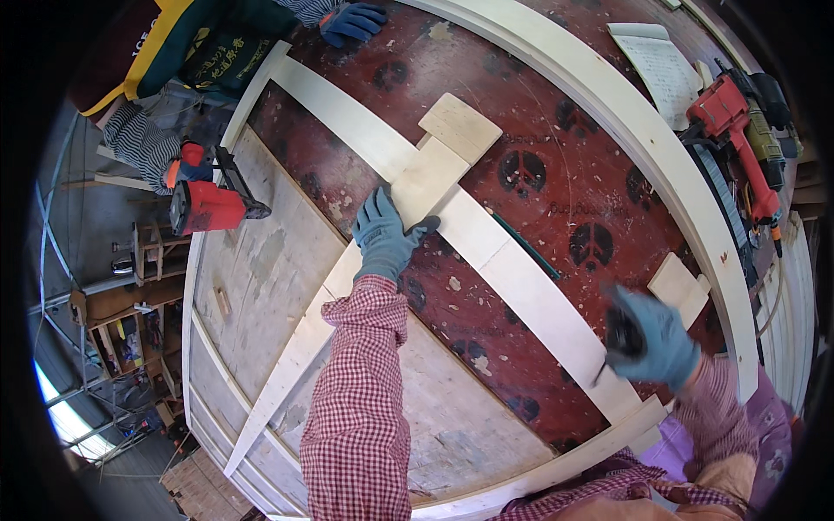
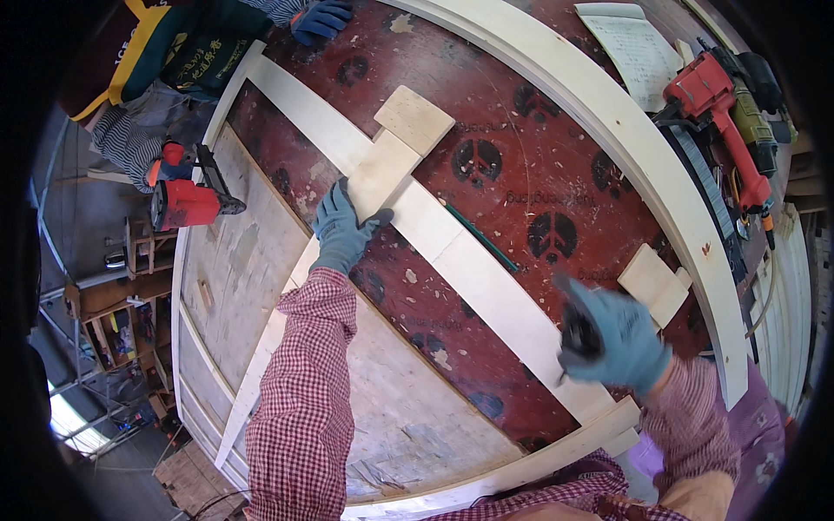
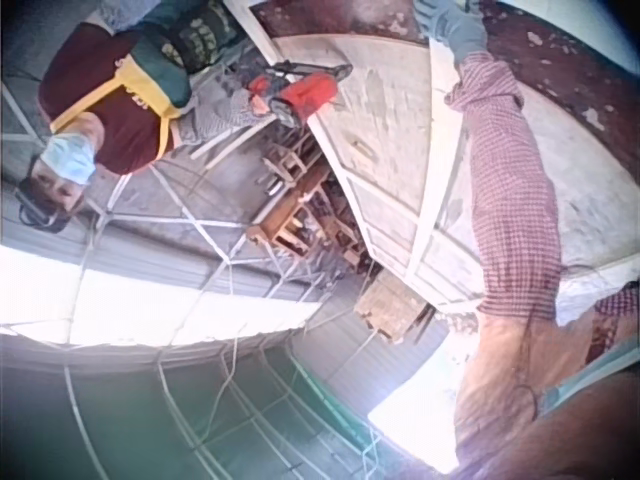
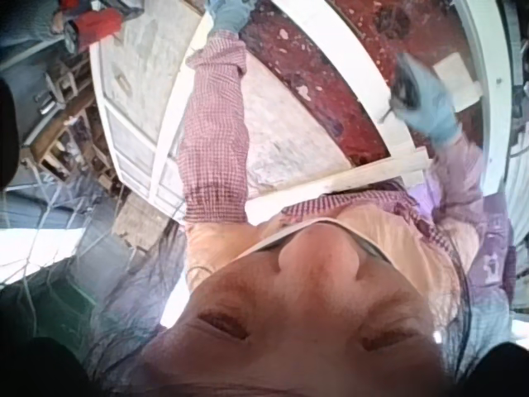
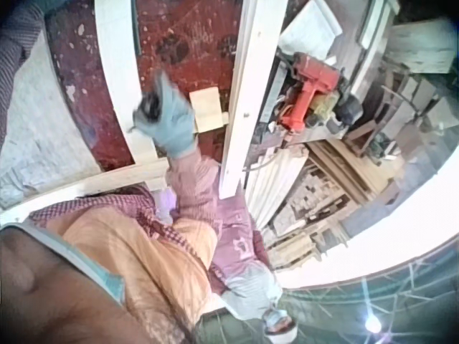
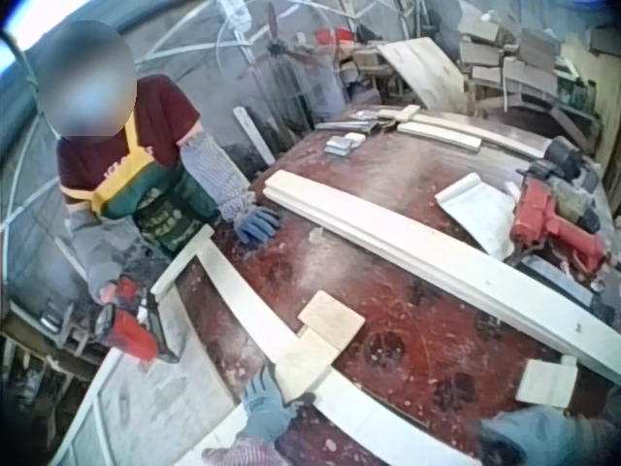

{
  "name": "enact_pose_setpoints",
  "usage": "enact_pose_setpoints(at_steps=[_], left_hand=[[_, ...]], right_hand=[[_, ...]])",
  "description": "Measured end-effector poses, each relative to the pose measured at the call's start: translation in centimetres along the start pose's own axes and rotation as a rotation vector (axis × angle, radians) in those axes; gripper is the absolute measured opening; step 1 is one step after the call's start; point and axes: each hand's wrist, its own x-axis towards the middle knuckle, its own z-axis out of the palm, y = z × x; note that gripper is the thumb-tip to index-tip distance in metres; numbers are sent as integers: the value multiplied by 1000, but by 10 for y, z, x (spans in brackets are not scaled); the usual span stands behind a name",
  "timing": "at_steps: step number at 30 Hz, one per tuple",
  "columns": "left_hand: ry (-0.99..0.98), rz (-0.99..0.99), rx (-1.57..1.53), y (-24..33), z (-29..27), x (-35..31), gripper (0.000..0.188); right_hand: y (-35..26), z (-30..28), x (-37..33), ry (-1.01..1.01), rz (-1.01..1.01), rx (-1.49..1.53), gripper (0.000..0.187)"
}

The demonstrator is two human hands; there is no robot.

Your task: The person positions and measures wooden planks on a large workbench to assemble a rectangular frame. They use a tape measure to check dimensions and alignment, and a nail gun to fasten the pieces together. The person repeatedly adjusts the planks and measures to ensure accuracy.

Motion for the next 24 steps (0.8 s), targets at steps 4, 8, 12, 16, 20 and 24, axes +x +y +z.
enact_pose_setpoints(at_steps=[4, 8, 12, 16, 20, 24], left_hand=[[15, -16, 19, -7, -1, -4, 119], [-16, -16, 10, 1, -5, -2, 119], [-21, -25, 2, 5, -7, -2, 118], [-37, -60, 56, 9, -12, -7, 113], [-42, -49, 53, 9, -11, -9, 111], [-39, -46, 13, 5, -14, -10, 111]], right_hand=[[21, -19, 112, -18, 108, -524, 78], [56, -28, 225, -146, 338, -590, 76], [70, -4, 296, -138, 460, -398, 75], [60, 13, 350, -165, 428, -419, 75], [54, 15, 373, -288, 353, -477, 71], [53, 10, 369, -375, 296, -398, 65]])
